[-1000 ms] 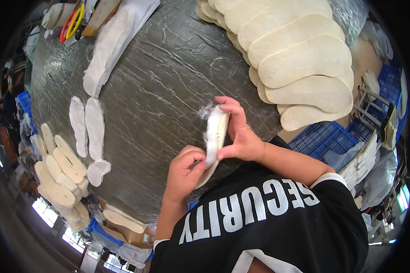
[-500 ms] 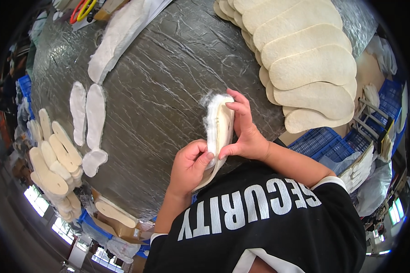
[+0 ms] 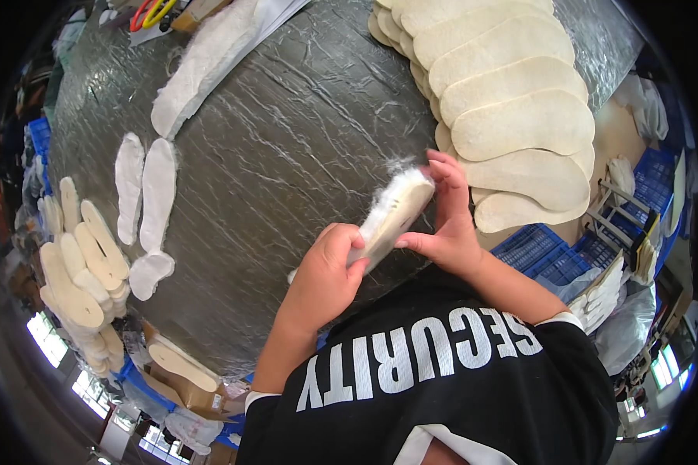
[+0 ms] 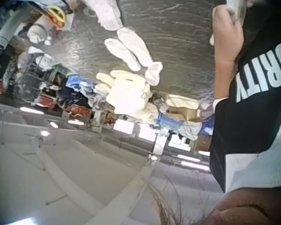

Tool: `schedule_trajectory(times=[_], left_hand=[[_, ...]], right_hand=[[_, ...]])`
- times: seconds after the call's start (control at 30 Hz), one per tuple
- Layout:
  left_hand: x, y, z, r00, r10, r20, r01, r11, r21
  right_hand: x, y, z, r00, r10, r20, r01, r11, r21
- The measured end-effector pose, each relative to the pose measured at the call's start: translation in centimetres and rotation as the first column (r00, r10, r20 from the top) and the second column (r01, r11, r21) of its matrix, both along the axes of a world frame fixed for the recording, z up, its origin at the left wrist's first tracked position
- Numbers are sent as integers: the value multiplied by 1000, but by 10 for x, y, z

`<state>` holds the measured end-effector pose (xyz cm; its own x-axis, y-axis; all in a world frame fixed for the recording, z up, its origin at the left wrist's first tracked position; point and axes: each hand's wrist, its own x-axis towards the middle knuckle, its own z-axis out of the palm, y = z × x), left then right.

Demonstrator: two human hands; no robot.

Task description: Inspecting and separating layered shoe insole components on a factory work table.

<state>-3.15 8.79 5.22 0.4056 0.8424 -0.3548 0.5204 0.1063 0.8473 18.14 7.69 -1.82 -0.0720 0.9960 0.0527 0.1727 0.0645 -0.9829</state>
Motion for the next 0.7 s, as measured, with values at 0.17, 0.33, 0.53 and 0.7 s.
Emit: schedule_trajectory(times=[0.17,0.33,0.53,0.7], left_hand=[[11,3,0,988,-131,-84,150,942,301],[12,-1,-5,982,-133,-136,182,867,463],[15,-6,-17,985,-137,-107,174,803,569],[18,-7,-20,987,-142,-73,157,778,608]], right_hand=[[16,48,51,820,390,418,-446,894,39],[20,60,52,794,562,231,-543,827,-147],[18,71,46,700,714,21,-636,636,-437],[17,62,26,712,702,-13,-633,633,-445]])
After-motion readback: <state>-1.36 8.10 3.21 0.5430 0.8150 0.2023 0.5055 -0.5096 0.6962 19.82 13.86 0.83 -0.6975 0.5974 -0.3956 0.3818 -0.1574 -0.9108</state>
